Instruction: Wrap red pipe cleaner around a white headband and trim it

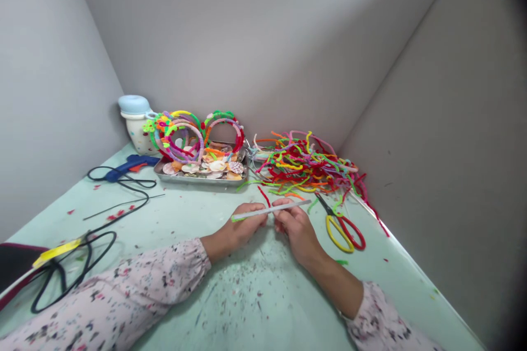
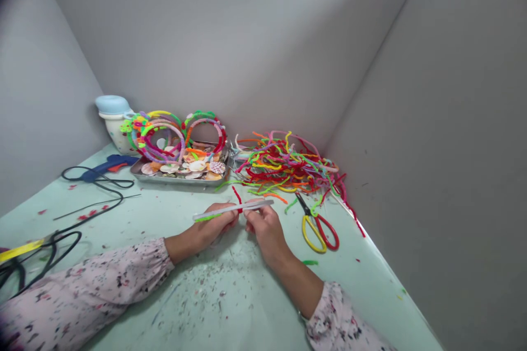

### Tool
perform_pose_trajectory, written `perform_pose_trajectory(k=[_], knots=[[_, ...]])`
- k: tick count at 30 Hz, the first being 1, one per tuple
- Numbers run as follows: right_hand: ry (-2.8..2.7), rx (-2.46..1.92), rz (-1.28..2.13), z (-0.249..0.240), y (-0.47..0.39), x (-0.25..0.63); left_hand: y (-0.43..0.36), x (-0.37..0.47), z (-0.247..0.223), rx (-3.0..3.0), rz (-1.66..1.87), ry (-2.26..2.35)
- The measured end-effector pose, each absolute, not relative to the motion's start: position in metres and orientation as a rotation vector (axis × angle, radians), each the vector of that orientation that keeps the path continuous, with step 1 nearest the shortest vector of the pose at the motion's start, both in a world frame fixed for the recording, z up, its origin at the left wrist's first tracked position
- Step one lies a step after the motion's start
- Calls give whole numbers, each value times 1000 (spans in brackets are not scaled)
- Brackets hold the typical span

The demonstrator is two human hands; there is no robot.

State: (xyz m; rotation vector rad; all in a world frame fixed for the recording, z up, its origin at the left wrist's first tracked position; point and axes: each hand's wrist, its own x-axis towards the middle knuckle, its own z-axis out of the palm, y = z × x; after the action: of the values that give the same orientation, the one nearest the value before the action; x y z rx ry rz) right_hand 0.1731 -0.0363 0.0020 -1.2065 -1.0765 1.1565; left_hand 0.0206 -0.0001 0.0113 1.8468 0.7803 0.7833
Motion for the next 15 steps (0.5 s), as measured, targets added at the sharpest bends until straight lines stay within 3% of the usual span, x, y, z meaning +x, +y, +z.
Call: perform_pose_trajectory(k=[15], knots=[[-1285,-1217,1040,7,-40,175,2,21,8,1796,720,704]])
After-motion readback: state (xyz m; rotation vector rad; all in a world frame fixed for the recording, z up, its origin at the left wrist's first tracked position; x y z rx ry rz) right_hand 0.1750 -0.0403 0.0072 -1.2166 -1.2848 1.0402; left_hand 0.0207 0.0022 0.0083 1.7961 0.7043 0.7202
